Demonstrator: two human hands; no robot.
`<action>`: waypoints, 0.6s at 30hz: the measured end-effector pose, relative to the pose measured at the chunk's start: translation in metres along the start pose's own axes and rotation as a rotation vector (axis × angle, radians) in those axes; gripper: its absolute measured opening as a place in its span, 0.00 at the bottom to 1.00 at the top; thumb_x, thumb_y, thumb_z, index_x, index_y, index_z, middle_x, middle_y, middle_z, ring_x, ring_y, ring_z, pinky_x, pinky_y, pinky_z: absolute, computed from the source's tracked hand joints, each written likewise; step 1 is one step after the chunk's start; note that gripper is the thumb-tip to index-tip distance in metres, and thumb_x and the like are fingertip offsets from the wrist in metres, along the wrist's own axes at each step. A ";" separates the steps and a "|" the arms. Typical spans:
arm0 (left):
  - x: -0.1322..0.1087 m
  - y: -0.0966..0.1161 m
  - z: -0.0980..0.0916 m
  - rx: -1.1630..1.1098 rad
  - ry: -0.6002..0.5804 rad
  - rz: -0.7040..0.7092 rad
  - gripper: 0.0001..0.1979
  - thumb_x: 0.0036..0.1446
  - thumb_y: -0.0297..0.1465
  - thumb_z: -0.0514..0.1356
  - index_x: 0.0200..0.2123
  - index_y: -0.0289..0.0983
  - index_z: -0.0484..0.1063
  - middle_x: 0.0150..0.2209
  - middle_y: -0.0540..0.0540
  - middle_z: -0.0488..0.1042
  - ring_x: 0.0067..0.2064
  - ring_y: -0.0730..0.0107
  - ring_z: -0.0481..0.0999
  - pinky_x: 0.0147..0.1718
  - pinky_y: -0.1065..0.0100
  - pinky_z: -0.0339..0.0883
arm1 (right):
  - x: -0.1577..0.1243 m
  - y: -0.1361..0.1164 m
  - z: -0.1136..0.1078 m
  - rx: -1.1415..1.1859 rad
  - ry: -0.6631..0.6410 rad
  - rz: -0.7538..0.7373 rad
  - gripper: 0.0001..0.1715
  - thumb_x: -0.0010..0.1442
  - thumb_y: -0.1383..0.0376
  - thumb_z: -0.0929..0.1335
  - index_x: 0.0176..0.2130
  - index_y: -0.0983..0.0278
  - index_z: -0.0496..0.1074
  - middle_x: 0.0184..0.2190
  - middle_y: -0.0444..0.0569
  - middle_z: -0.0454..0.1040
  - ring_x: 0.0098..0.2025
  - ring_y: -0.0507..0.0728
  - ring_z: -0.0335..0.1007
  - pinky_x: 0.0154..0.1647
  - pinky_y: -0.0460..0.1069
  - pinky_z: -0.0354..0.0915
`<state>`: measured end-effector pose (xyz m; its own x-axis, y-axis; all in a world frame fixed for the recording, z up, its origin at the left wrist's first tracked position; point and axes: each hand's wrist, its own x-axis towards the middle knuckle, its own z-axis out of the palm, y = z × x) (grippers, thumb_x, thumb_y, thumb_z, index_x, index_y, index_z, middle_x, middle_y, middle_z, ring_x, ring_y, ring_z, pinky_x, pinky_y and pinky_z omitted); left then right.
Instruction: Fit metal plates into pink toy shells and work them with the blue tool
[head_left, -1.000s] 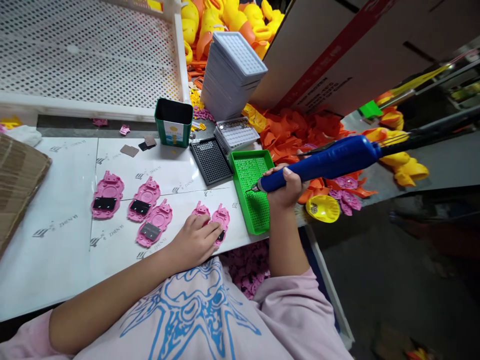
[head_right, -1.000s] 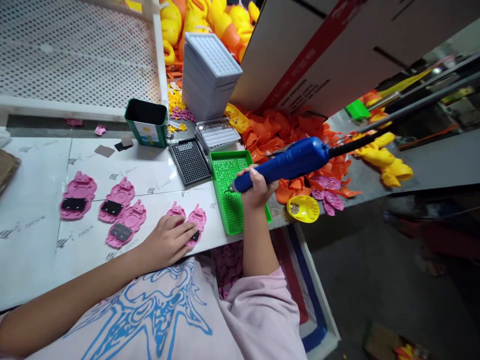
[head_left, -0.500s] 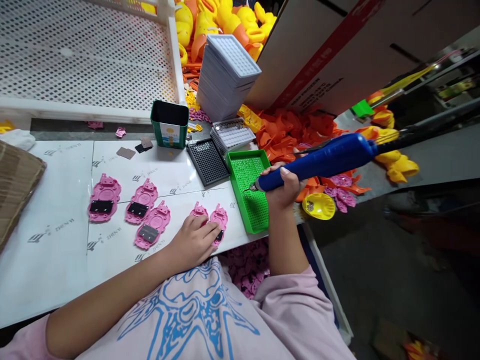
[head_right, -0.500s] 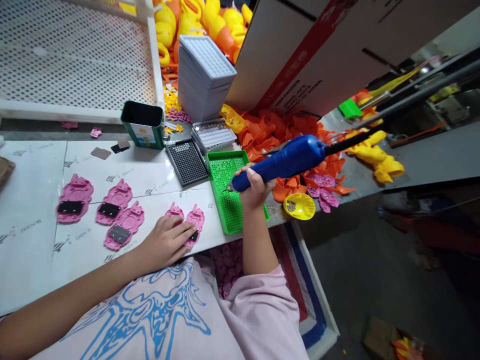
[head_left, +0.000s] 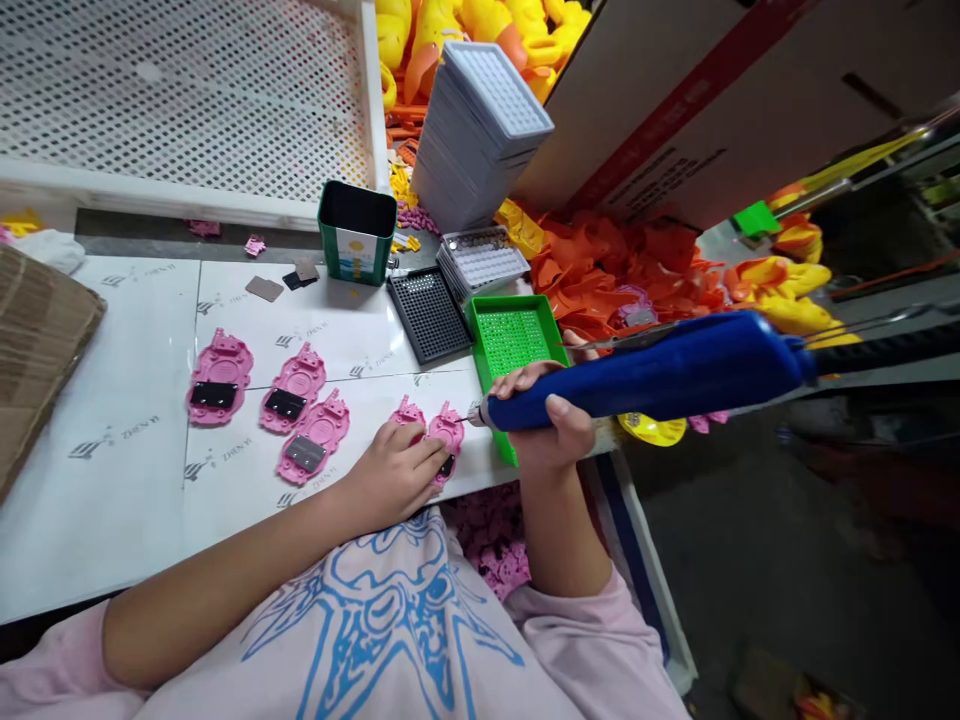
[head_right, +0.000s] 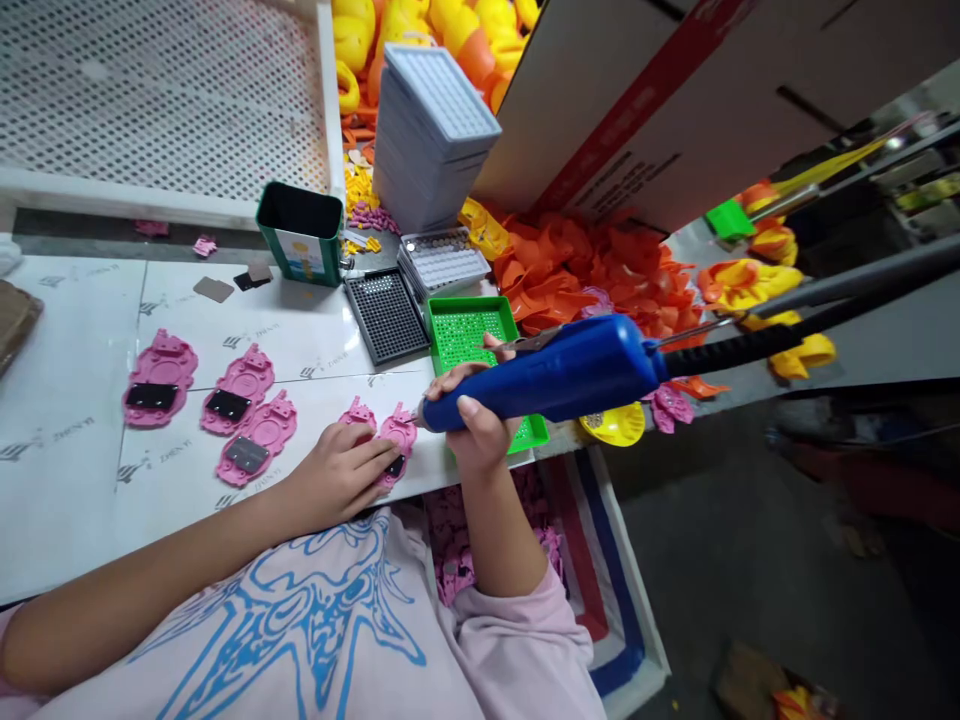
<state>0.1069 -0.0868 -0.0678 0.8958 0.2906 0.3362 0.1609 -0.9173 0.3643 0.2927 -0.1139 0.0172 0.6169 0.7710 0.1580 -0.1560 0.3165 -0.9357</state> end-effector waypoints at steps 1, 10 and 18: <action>0.000 0.000 0.000 0.002 -0.010 0.001 0.19 0.63 0.35 0.56 0.55 0.34 0.70 0.51 0.41 0.76 0.51 0.54 0.66 0.49 0.53 0.59 | -0.001 0.004 0.001 0.009 0.004 0.002 0.14 0.43 0.60 0.68 0.34 0.58 0.66 0.21 0.38 0.67 0.22 0.52 0.67 0.29 0.52 0.69; 0.001 0.001 -0.002 -0.002 0.004 0.005 0.18 0.64 0.35 0.55 0.54 0.34 0.71 0.52 0.42 0.76 0.51 0.54 0.65 0.49 0.54 0.59 | 0.002 0.012 0.001 0.014 0.026 -0.011 0.23 0.44 0.62 0.68 0.43 0.55 0.66 0.22 0.37 0.69 0.22 0.52 0.67 0.28 0.53 0.68; 0.001 0.001 -0.003 -0.003 -0.003 0.002 0.18 0.63 0.35 0.55 0.53 0.34 0.71 0.52 0.42 0.76 0.50 0.55 0.65 0.48 0.54 0.60 | 0.000 0.019 0.001 -0.015 -0.028 -0.051 0.27 0.47 0.60 0.69 0.48 0.53 0.64 0.24 0.37 0.68 0.23 0.52 0.68 0.29 0.51 0.69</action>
<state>0.1071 -0.0865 -0.0645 0.8974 0.2884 0.3339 0.1581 -0.9168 0.3668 0.2887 -0.1071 -0.0003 0.6019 0.7694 0.2137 -0.1134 0.3473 -0.9309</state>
